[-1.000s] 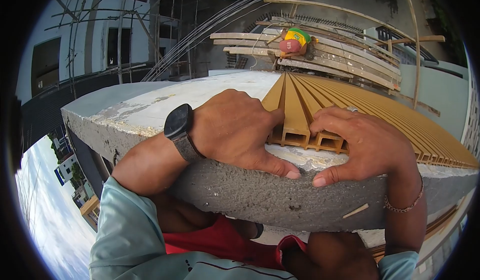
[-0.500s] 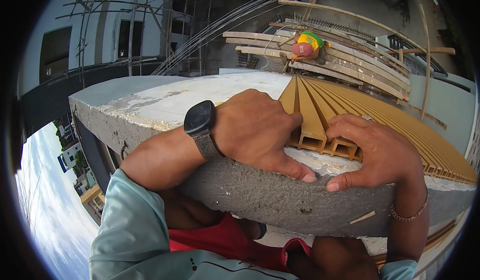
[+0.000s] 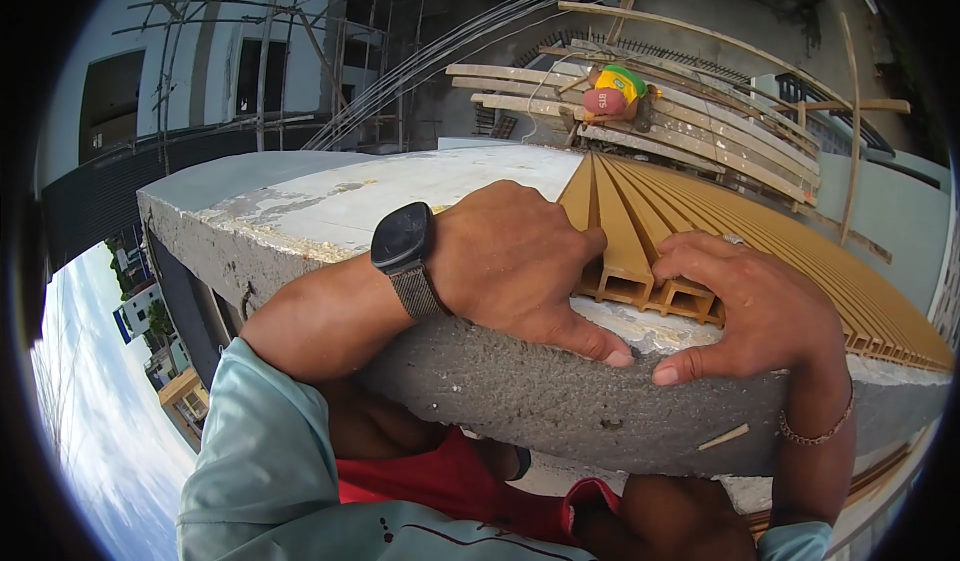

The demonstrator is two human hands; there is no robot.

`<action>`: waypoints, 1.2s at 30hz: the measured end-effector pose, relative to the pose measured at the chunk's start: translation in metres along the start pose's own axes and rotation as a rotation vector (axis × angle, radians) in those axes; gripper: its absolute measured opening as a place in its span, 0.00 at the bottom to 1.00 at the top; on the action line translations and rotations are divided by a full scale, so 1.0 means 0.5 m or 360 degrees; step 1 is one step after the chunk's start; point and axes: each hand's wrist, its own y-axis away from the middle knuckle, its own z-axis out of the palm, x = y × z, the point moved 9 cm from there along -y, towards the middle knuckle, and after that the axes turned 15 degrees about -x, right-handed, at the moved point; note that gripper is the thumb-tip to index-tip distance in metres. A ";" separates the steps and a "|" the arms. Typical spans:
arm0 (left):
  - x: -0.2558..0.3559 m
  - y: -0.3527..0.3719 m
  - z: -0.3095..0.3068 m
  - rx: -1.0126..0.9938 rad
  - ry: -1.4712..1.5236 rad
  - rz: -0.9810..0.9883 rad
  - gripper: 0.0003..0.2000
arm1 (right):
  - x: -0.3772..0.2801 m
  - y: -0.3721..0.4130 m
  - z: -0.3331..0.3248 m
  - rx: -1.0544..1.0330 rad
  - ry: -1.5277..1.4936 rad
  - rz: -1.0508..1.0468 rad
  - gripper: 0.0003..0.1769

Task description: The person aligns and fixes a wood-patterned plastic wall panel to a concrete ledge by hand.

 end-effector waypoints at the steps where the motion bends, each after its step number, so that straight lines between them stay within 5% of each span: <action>1: -0.001 -0.001 0.001 -0.0005 -0.0005 -0.0012 0.44 | 0.000 0.001 0.000 0.0004 0.0016 -0.0001 0.45; 12: 0.010 -0.006 0.005 -0.0005 0.0066 0.0018 0.38 | 0.015 0.001 0.006 -0.0030 -0.0103 -0.0170 0.48; 17: 0.003 -0.029 0.012 0.0105 0.0059 0.0070 0.38 | 0.043 -0.001 0.008 -0.0026 -0.0217 0.0025 0.47; 36: -0.004 -0.021 0.003 0.0120 0.0017 0.0040 0.39 | 0.027 -0.012 0.005 0.0009 -0.0228 -0.0060 0.45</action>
